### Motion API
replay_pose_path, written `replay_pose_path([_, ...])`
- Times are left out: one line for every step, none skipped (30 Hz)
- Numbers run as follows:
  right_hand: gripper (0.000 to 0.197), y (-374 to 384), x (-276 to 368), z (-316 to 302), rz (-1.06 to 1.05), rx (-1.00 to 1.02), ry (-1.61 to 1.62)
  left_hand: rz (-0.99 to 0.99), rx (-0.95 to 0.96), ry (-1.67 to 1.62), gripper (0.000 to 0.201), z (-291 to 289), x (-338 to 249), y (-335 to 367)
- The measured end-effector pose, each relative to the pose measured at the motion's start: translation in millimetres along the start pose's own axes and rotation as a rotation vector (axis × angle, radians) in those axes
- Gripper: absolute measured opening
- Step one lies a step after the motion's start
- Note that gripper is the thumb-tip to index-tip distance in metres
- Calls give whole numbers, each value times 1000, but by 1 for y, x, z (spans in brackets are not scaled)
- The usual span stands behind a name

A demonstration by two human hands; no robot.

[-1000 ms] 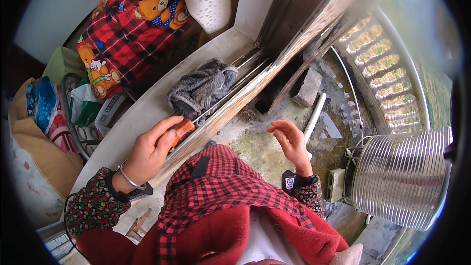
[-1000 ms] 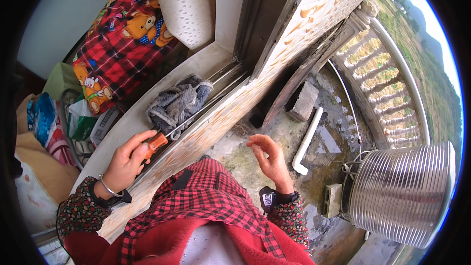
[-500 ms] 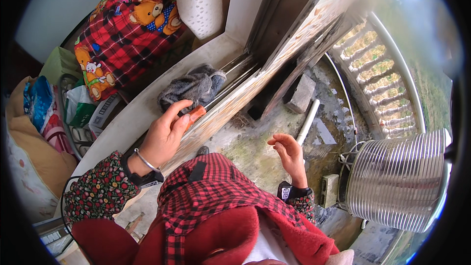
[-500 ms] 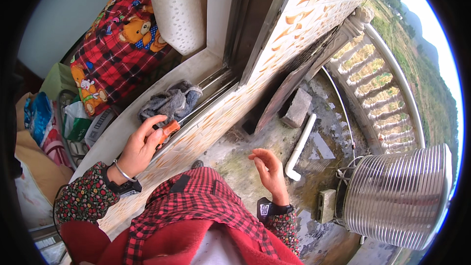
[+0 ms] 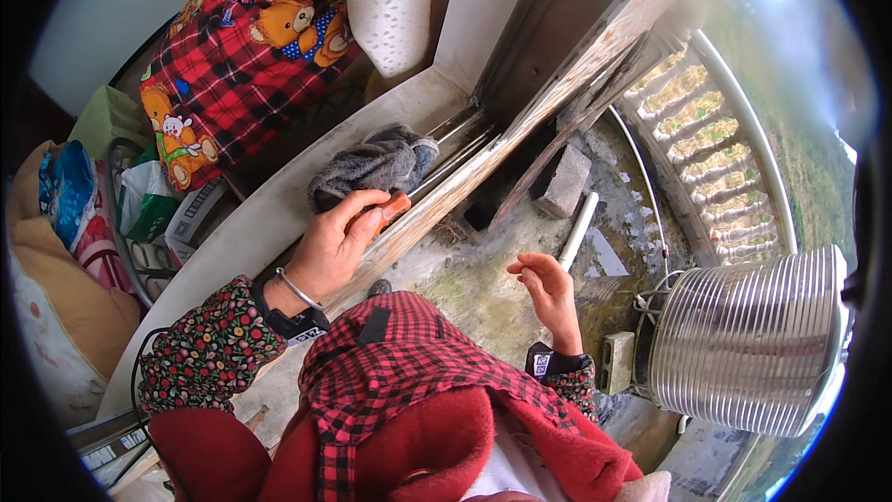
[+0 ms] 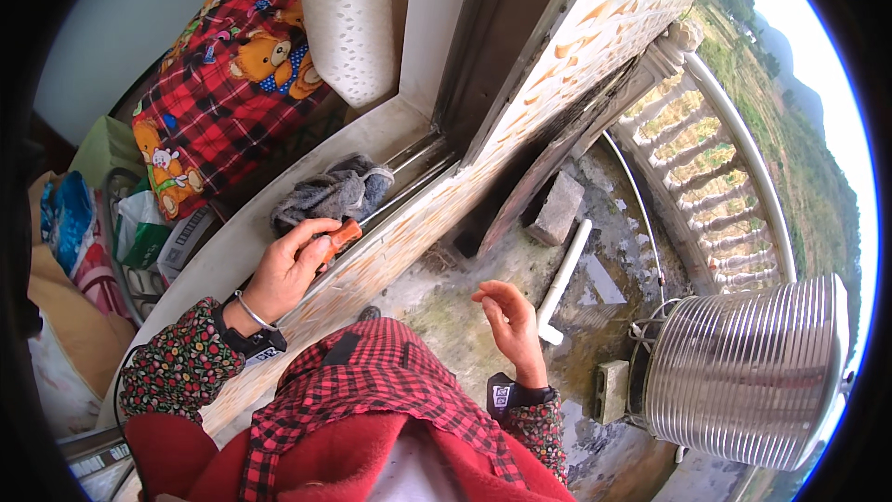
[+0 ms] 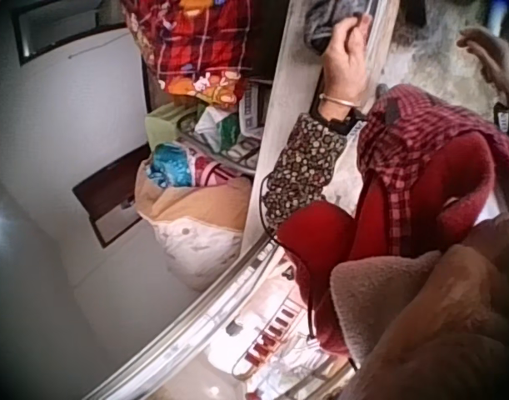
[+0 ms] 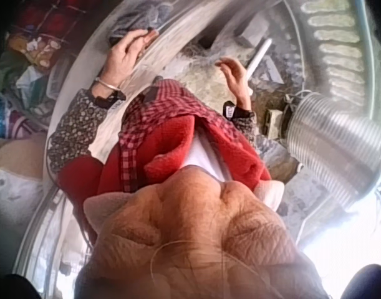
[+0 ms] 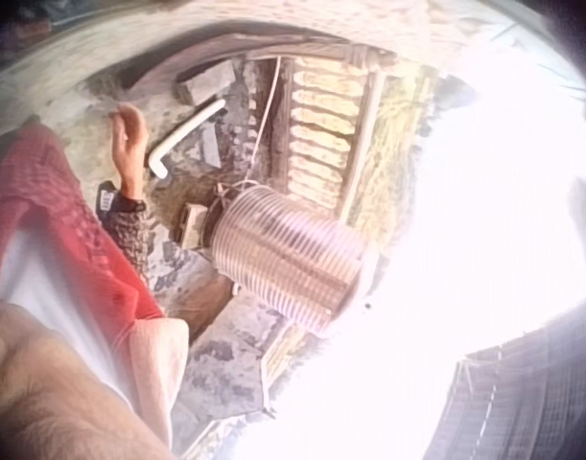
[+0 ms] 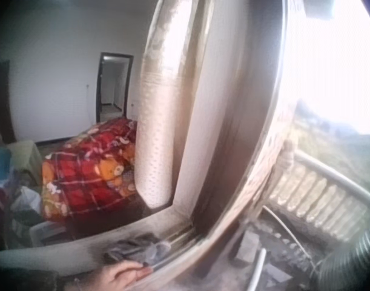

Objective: The person cleans a window frame track using a cloth and a screwdriver. They repeatedly wipe the track and use the screwdriver to scrape debris from the groove, alternating between wiping and scraping along the length of the frame.

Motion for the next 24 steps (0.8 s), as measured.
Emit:
replay_pose_path([22, 1, 1, 2, 1, 6, -2, 28, -16, 15, 23, -1, -1, 0])
replay_pose_path([23, 0, 2, 4, 4, 10, 0, 50, -32, 34, 24, -2, -2, -1])
replay_pose_path([22, 0, 3, 6, 2, 18, -8, 51, -31, 69, 25, -2, -1, -1])
replay_pose_path([22, -1, 3, 7, 2, 21, -14, 77, -47, 47, 25, -3, -2, -2])
replay_pose_path([22, -2, 4, 8, 3, 22, -20, 83, -47, 42, 25, -3, -2, -2])
replay_pose_path([22, -3, 4, 8, 4, 15, -24, 88, -45, 36, 25, -3, -2, -3])
replay_pose_path([22, -5, 4, 7, 6, 8, -27, 99, -44, 39, 25, -4, -4, -5])
replay_pose_path([22, -6, 3, 7, 7, 1, -28, 110, -43, 42, 25, -5, -6, -7])
replay_pose_path([22, -7, 4, 6, 3, -2, -29, 120, -41, 47, 26, -7, -9, -9])
replay_pose_path([22, -8, 4, 6, -2, -5, -29, 139, -66, 59, 26, -12, -12, -13])
replay_pose_path([22, -9, 4, 5, -6, -15, -27, 159, -90, 72, 26, -17, -17, -18])
replay_pose_path([22, -10, 3, 6, 0, -13, -28, 170, -101, 107, 26, -21, -20, -22])
replay_pose_path([22, -10, 2, 6, 7, -17, -28, 96, -58, 103, 25, -26, -17, -29])
replay_pose_path([22, -10, 1, 6, 16, -19, -27, 188, -62, 203, 26, -31, -25, -35])
replay_pose_path([22, -10, 0, 7, 22, -18, -29, 282, -64, 314, 28, -35, -33, -41])
replay_pose_path([22, -9, -1, 8, 28, -17, -32, 388, -80, 418, 30, -38, -41, -46])
replay_pose_path([22, -8, -3, 8, 44, -25, -36, 432, 21, 424, 33, -31, -42, -50])
replay_pose_path([22, -7, -2, 10, 28, -11, -32, 438, 83, 496, 33, -28, -40, -51])
replay_pose_path([22, -6, -2, 11, 21, -6, -32, 436, 128, 561, 33, -24, -38, -51])
replay_pose_path([22, -4, -1, 12, 7, 1, -28, 432, 164, 635, 33, -23, -37, -51])
replay_pose_path([22, -3, -1, 14, 2, 8, -29, 422, 141, 574, 33, -27, -38, -49])
replay_pose_path([22, -1, -1, 15, -3, 14, -24, 435, 67, 539, 33, -36, -43, -48])
replay_pose_path([22, 0, 0, 17, -9, 25, -14, 436, 10, 519, 32, -45, -46, -46])
replay_pose_path([22, 2, 1, 18, -4, 20, -20, 435, -47, 499, 32, -55, -50, -45])
Point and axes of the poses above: each hand's wrist, its own y-axis towards the middle knuckle, its own z-axis out of the palm, x = y × z, the point moved 8 cm from there along y, towards the middle knuckle, and after that the axes turned 12 degrees about y, right-handed, at the moved point
